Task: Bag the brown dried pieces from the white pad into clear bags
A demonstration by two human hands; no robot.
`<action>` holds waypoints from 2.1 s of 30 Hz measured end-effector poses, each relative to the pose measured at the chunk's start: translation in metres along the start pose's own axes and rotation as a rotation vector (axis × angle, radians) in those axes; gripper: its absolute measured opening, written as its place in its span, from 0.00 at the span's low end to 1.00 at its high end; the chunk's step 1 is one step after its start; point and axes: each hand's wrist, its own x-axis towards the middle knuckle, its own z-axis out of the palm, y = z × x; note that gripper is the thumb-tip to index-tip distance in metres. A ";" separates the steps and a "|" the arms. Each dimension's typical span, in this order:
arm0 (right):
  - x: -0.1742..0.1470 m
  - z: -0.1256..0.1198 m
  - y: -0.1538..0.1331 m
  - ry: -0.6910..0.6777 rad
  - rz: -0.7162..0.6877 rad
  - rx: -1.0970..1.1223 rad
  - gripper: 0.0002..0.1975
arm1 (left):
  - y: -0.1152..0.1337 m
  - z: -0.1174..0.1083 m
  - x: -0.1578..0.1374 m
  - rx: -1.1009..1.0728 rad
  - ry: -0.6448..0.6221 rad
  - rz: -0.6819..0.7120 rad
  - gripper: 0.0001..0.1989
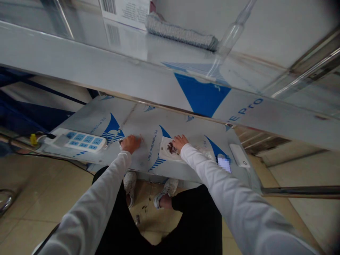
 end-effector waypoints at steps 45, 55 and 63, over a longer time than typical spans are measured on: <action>0.025 -0.017 -0.010 0.075 -0.150 -0.046 0.16 | 0.000 -0.001 0.010 -0.015 -0.006 -0.020 0.21; 0.021 -0.021 -0.004 0.075 -0.200 -0.044 0.12 | -0.004 -0.002 0.011 -0.053 -0.061 -0.039 0.18; -0.023 0.003 0.039 0.214 -0.118 0.203 0.28 | -0.011 -0.021 0.009 -0.092 -0.093 -0.084 0.17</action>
